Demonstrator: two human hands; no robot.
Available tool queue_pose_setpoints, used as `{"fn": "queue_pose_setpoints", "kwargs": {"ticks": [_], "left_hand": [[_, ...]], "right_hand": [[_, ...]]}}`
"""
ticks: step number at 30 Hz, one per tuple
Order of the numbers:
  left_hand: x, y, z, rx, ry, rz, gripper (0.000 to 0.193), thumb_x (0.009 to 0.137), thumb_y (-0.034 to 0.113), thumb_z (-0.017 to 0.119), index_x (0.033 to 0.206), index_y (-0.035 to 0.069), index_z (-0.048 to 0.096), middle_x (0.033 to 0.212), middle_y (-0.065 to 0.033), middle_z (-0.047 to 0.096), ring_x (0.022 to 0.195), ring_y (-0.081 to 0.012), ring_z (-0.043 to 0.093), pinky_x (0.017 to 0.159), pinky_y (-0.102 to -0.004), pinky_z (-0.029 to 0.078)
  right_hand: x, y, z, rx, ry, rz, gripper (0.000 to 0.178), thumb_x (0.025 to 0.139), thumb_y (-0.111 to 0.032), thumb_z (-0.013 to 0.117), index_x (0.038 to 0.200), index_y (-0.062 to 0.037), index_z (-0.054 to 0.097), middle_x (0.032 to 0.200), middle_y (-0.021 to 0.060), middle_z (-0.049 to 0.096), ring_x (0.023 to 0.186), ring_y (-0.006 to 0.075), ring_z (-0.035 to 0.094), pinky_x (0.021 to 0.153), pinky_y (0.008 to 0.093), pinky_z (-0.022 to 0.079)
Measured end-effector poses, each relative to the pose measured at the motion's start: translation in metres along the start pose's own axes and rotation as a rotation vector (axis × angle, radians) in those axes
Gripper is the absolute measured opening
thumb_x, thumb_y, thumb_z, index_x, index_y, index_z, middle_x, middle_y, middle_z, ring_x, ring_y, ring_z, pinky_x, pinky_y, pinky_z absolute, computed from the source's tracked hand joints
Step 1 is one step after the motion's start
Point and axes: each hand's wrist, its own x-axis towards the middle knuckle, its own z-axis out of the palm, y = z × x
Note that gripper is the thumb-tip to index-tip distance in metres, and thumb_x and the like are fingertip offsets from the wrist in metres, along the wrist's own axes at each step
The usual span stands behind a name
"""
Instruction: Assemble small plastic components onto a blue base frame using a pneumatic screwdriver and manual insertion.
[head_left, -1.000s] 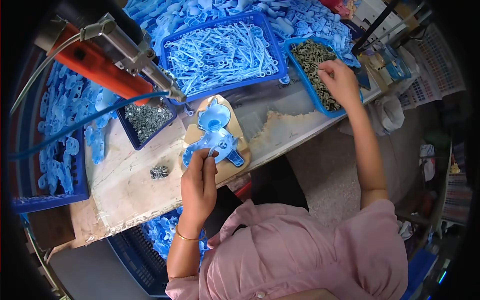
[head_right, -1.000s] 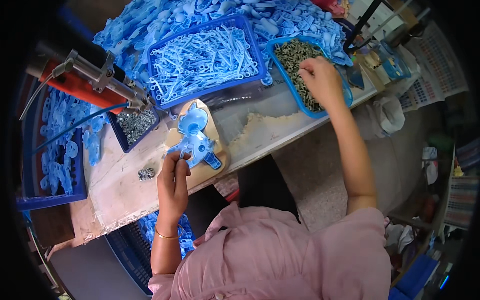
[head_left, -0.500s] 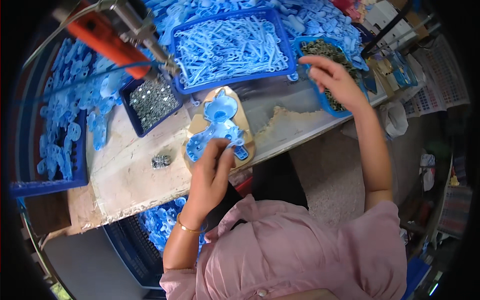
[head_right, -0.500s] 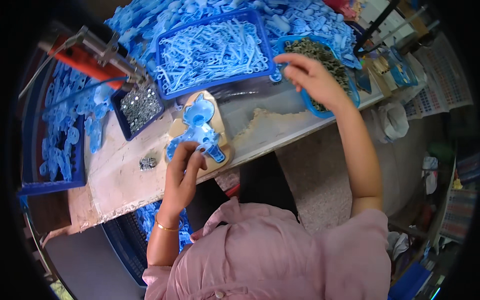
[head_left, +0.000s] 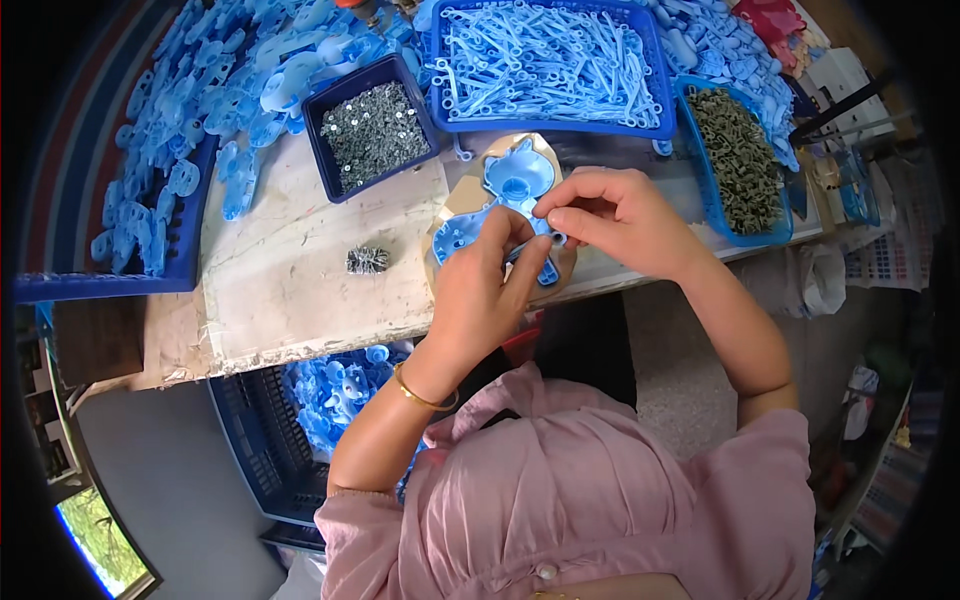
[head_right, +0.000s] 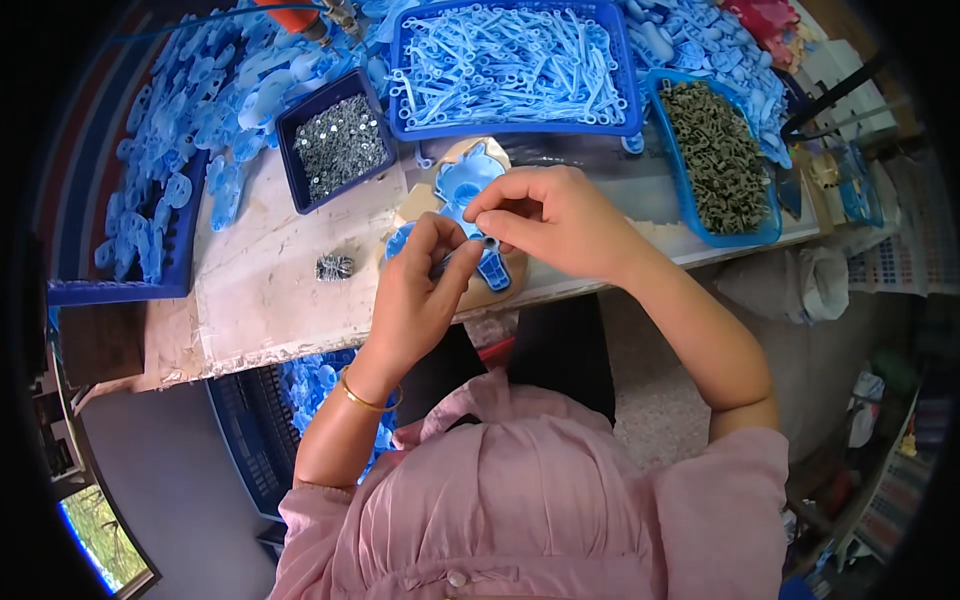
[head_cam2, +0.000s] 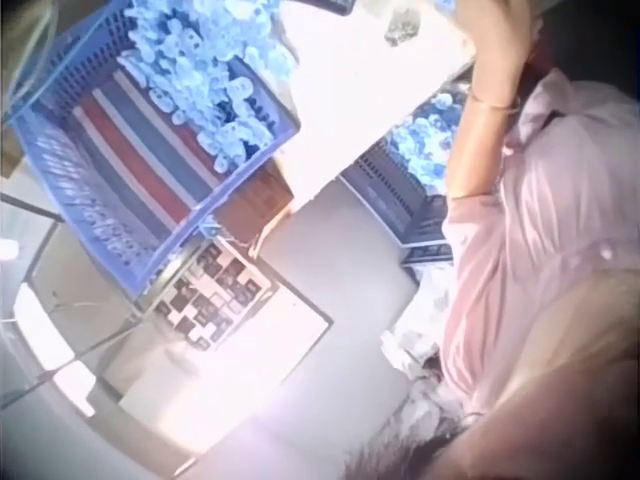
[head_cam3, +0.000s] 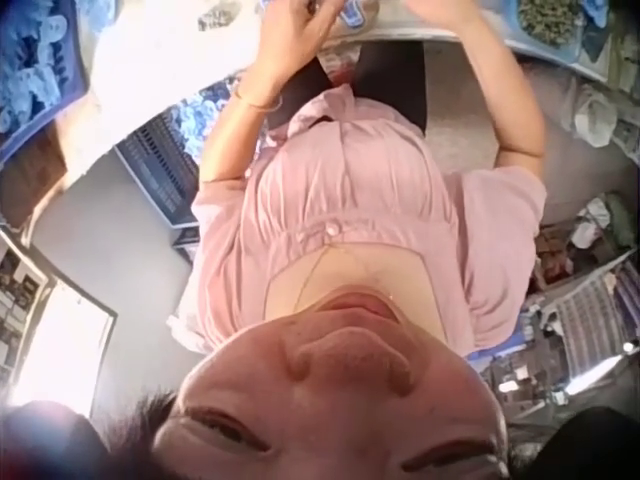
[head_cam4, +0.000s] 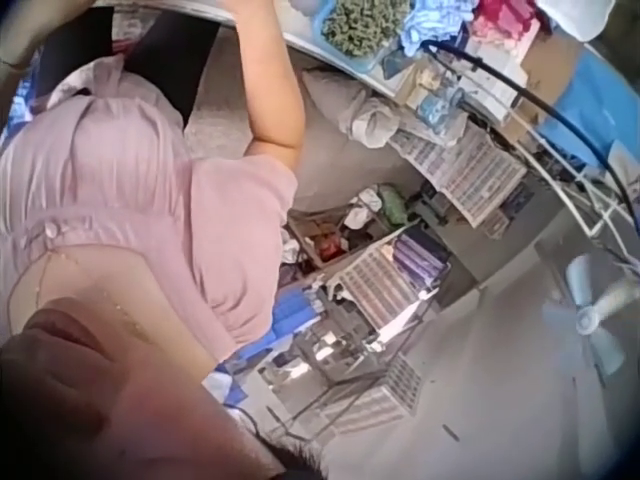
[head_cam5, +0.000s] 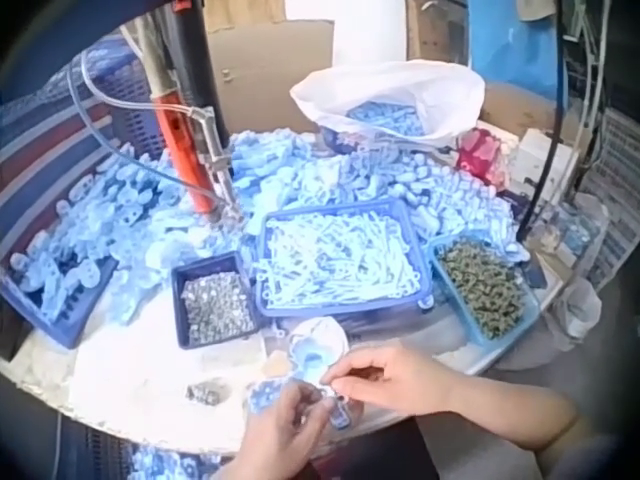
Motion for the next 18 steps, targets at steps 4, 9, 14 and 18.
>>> {"fn": "queue_pose_setpoints", "kwargs": {"ticks": [4,9,14,18], "left_hand": [[-0.002,-0.002,0.004,0.185,0.133,0.119,0.021,0.098,0.018,0.069,0.099,0.002,0.055,0.074,-0.0086,0.064,0.058,-0.0148,0.053,0.056,-0.0300,0.045],[-0.005,-0.009,-0.002,0.157,0.122,0.148,0.024,0.097,0.026,0.068,0.103,0.005,0.060,0.082,-0.0151,0.071,0.068,-0.0312,0.070,0.059,-0.0384,0.051],[-0.006,-0.011,-0.013,-0.104,-0.078,-0.019,0.021,0.096,0.021,0.071,0.108,0.004,0.067,0.079,-0.0111,0.070,0.064,-0.0295,0.063,0.060,-0.0368,0.050],[-0.009,-0.022,-0.019,0.115,0.021,0.150,0.030,0.090,0.022,0.076,0.112,0.005,0.066,0.092,-0.0099,0.070,0.081,-0.0305,0.064,0.073,-0.0391,0.051]], "right_hand": [[-0.006,-0.006,0.012,-0.370,0.151,-0.144,0.014,0.097,-0.007,0.066,0.107,-0.0009,0.073,0.093,0.0027,0.070,0.075,0.0074,0.064,0.067,0.0246,0.052],[-0.007,-0.008,0.006,-0.122,0.075,0.089,0.013,0.096,-0.007,0.067,0.106,-0.0005,0.073,0.091,0.0023,0.069,0.070,0.0092,0.065,0.066,0.0244,0.052],[-0.007,0.005,0.012,0.089,-0.037,-0.018,0.018,0.097,-0.007,0.066,0.114,-0.0012,0.069,0.096,0.0005,0.068,0.083,0.0067,0.063,0.071,0.0238,0.051],[-0.003,0.012,0.016,-0.060,-0.052,-0.053,0.021,0.096,-0.007,0.068,0.117,-0.0016,0.067,0.097,0.0003,0.067,0.086,0.0050,0.061,0.074,0.0228,0.050]]}}
